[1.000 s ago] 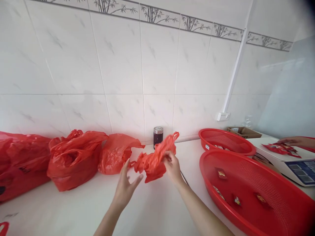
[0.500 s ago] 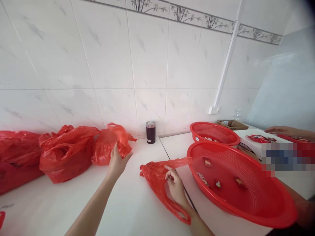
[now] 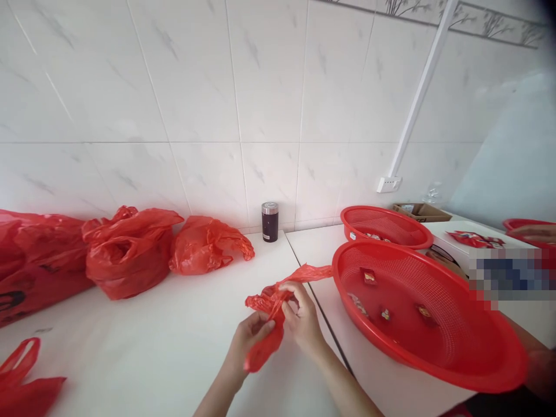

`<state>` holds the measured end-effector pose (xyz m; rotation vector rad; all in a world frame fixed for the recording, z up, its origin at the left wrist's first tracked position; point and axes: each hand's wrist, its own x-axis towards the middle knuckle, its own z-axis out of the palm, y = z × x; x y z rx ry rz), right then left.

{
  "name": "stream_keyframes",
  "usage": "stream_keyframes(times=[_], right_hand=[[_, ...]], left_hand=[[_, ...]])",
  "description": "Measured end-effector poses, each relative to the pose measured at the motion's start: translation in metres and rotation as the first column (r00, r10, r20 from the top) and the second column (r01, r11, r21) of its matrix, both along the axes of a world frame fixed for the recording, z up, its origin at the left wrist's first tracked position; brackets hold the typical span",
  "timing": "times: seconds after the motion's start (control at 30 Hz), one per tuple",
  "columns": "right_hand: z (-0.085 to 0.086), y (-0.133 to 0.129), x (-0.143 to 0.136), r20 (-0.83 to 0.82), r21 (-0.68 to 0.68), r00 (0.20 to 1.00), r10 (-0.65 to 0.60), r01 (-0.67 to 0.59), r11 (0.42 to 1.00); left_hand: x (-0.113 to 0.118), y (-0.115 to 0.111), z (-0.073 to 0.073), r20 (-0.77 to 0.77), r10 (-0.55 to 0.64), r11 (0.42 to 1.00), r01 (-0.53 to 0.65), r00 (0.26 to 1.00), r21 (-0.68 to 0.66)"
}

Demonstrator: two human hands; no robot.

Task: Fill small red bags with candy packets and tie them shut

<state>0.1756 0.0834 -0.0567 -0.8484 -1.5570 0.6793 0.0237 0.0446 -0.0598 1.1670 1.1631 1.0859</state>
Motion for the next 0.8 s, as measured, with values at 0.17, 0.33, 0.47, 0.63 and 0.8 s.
stream_keyframes(times=[0.17, 0.33, 0.47, 0.63, 0.8], right_hand=[[0.009, 0.006, 0.025, 0.086, 0.088, 0.979, -0.183, 0.175, 0.981], [0.013, -0.005, 0.034, 0.326, 0.124, 0.922, -0.208, 0.177, 0.976], [0.006, -0.017, 0.044, 0.631, 0.03, 0.755, -0.177, 0.205, 0.978], [0.048, -0.047, 0.046, 0.649, -0.205, 0.742, 0.17, -0.045, 0.978], [0.071, -0.054, 0.007, 0.617, -0.107, 0.757, 0.213, -0.188, 0.976]], left_hand=[[-0.048, -0.011, 0.016, 0.124, 0.256, 0.965, -0.261, 0.959, 0.028], [-0.071, -0.024, 0.023, 0.441, 0.447, 0.892, -0.425, 0.778, -0.155], [-0.093, -0.018, 0.032, 0.612, 0.66, 0.73, -0.562, 0.435, -0.388], [-0.096, -0.022, 0.035, 0.569, 0.595, 0.8, -0.489, 0.568, -0.349], [-0.073, -0.033, 0.029, 0.521, 0.542, 0.84, -0.425, 0.659, -0.336]])
